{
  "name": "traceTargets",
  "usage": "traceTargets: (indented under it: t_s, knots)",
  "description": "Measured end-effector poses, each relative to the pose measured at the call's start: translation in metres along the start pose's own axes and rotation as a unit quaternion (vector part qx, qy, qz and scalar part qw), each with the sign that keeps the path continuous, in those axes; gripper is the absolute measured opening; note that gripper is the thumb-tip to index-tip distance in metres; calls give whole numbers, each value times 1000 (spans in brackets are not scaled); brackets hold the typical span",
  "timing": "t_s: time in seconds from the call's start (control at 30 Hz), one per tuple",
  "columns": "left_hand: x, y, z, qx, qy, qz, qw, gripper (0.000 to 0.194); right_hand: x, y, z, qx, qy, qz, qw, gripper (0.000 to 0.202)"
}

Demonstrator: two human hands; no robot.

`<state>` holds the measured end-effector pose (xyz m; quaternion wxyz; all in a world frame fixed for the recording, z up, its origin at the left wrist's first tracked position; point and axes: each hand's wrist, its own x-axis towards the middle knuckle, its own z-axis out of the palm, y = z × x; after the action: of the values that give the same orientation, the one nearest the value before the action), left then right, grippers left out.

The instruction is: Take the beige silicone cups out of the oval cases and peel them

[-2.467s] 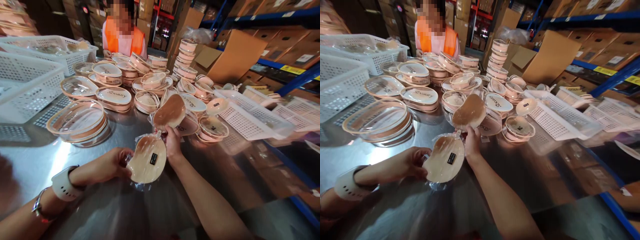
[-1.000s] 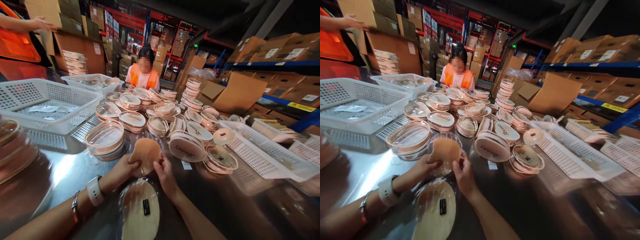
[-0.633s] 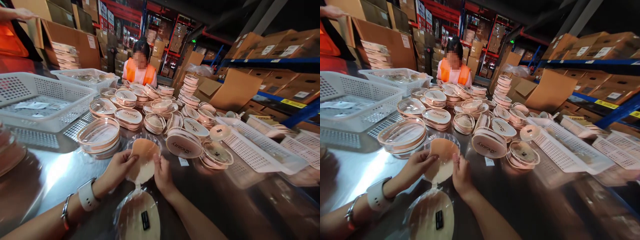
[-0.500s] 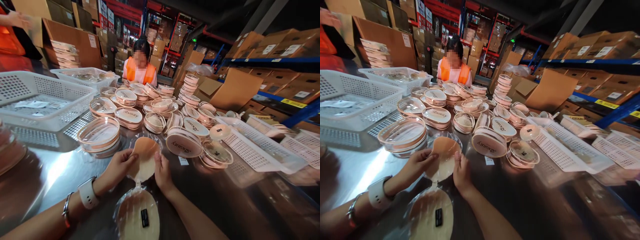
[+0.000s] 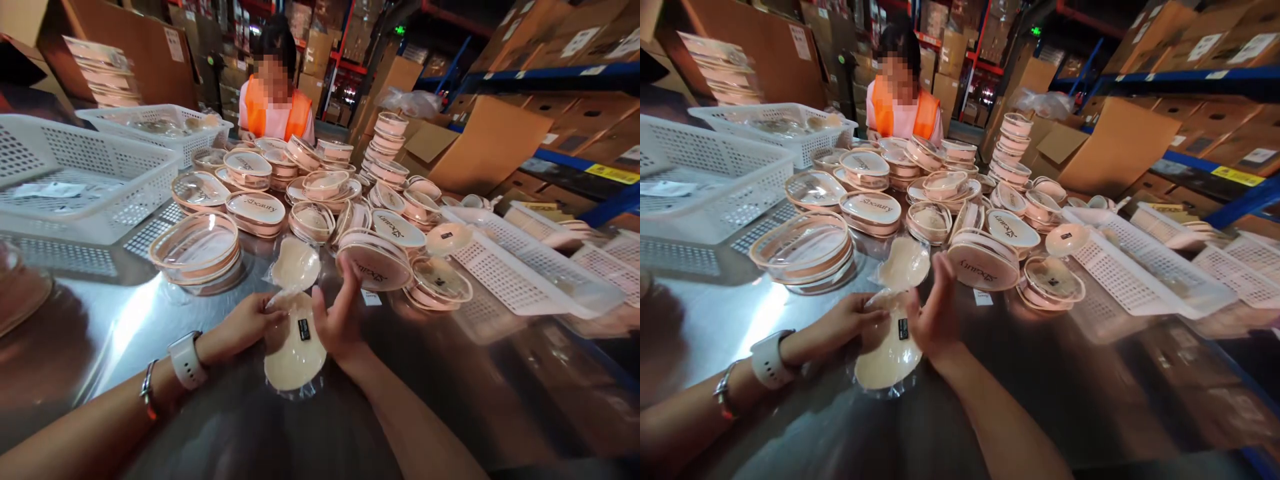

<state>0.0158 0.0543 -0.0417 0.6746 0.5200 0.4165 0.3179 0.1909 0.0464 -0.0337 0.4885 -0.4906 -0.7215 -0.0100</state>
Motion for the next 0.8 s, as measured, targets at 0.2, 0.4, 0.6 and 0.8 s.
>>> traceTargets:
  t_s: [0.2,0.4,0.6,0.8]
  knots:
    - [4,3,1,-185,10,20,982,32,-29,-21,13,-111,-358,-160,913,87]
    - [7,0,-2,-240,31,-36,970,27,-22,-25,10,-108,-464,-91,874,93]
    - [11,-4,-3,-254,61,-54,964,24,-18,-32,6,-100,-465,-92,875,66]
    - [10,0,-3,-240,63,-38,968,27,-30,-25,15,-30,-347,-92,933,49]
